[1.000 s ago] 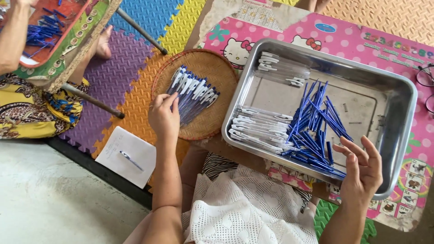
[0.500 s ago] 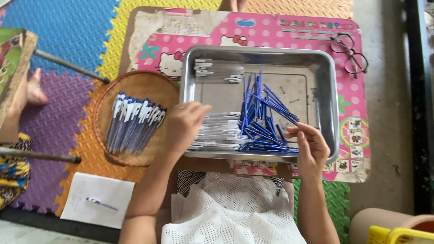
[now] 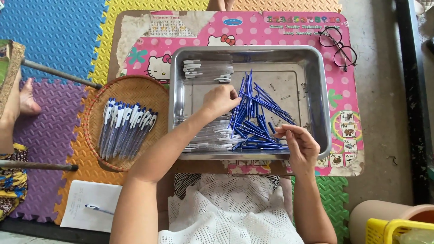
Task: The person sits on the floor and assembles blue ballpoint pens by inserting ink cartridges into clear plastic barrels. They pick up a barrel and a cartridge from a metal tray, insert the cartridge, and place the completed pen into a woven basket.
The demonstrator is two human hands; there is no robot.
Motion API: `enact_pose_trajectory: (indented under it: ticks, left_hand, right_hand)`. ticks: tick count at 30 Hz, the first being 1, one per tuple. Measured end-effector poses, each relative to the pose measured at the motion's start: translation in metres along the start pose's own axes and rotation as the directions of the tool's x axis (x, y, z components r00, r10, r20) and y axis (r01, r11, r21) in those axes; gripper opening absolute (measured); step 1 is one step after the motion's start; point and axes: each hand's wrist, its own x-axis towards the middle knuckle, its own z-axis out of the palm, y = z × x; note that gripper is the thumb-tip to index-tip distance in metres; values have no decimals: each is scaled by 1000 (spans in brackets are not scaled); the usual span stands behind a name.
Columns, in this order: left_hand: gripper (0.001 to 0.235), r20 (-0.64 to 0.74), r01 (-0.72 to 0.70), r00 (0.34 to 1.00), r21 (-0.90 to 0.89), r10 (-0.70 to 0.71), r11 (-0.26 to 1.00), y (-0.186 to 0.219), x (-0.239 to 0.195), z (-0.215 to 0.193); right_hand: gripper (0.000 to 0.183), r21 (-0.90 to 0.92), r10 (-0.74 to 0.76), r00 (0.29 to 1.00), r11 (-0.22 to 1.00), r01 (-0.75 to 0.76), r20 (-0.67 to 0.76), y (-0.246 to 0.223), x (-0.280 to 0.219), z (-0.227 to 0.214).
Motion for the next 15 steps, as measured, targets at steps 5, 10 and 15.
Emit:
enact_pose_trajectory:
  ticks: [5, 10, 15]
  left_hand:
    - [18, 114, 100, 992, -528, -46, 843, 12, -27, -40]
    - [12, -87, -292, 942, -684, 323, 668, 66, -94, -44]
    - [14, -135, -557, 807, -497, 575, 665, 86, -100, -17]
  right_hand:
    - [21, -7, 27, 1000, 1000, -27, -1, 0, -1, 1]
    - [36, 41, 62, 997, 997, -64, 46, 5, 2, -4]
    - [25, 78, 14, 998, 997, -10, -55, 34, -8, -26]
